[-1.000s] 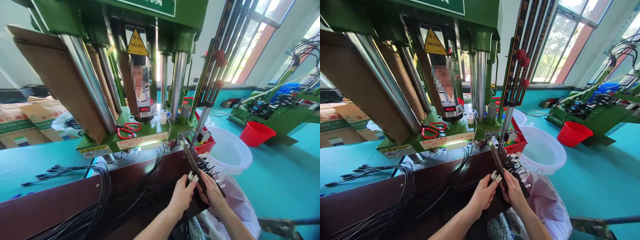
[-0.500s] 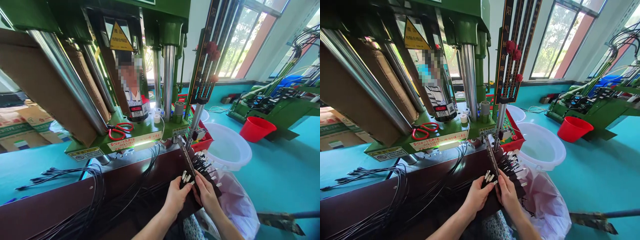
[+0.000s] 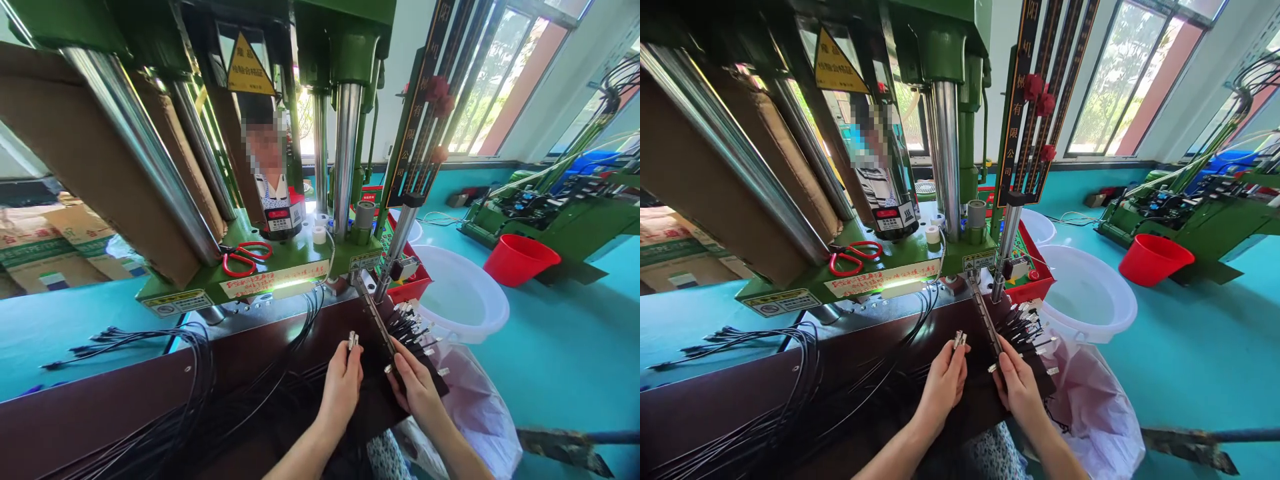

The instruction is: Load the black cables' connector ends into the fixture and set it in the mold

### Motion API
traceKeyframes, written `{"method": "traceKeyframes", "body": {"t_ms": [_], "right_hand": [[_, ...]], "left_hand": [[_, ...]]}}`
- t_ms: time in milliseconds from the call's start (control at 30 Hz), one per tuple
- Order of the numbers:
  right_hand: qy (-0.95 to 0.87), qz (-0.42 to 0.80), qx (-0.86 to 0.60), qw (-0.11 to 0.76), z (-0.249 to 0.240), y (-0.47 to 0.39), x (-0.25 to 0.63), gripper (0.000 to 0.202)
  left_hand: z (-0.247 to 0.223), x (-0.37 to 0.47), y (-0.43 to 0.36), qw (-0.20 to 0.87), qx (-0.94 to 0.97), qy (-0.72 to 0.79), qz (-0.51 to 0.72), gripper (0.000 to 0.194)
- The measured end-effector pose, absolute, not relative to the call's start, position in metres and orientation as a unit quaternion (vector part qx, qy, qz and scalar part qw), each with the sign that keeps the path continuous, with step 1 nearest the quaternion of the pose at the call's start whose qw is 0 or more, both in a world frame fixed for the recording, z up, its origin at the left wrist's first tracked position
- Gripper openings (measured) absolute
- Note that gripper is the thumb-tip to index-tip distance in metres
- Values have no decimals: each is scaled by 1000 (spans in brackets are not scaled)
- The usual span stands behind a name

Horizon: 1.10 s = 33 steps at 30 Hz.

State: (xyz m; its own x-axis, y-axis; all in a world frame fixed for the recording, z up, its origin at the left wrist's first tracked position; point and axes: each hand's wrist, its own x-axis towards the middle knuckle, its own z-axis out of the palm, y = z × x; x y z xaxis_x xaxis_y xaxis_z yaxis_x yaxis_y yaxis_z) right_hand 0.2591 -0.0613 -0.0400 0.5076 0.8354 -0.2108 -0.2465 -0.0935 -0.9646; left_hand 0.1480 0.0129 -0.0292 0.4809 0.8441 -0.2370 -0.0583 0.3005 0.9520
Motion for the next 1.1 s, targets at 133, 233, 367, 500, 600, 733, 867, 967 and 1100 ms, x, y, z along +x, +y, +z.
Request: {"method": "traceKeyframes", "body": {"t_ms": [133,233,367,500,600,733,867,967,1100], "right_hand": [[-256,440,-600,617,-37,-63,260,61],[-268,443,-601,608,-37,-62,259,59],[-268,447,-595,612,-39,-61,260,62],[-265,451,-593,611,-36,-62,262,64],[-277,460,-591,602,-35,-62,262,61],[-310,439,-584,608,-40,-61,262,51],[-362,404,-587,601,-43,-61,259,49],[-330,425,-584,608,-42,-62,258,48],[-268,446,-590,618,-41,-62,260,51]], "left_hand": [[-33,148,12,710,525,372,285,30],[-36,150,11,728,522,361,259,28],[-40,153,12,715,539,354,269,25],[-42,152,12,704,542,361,282,24],[-39,150,12,701,538,370,287,27],[-37,148,12,689,547,375,293,27],[-34,145,11,689,548,374,293,28],[-27,144,11,706,529,359,304,32],[-15,142,14,754,457,373,290,39]]}}
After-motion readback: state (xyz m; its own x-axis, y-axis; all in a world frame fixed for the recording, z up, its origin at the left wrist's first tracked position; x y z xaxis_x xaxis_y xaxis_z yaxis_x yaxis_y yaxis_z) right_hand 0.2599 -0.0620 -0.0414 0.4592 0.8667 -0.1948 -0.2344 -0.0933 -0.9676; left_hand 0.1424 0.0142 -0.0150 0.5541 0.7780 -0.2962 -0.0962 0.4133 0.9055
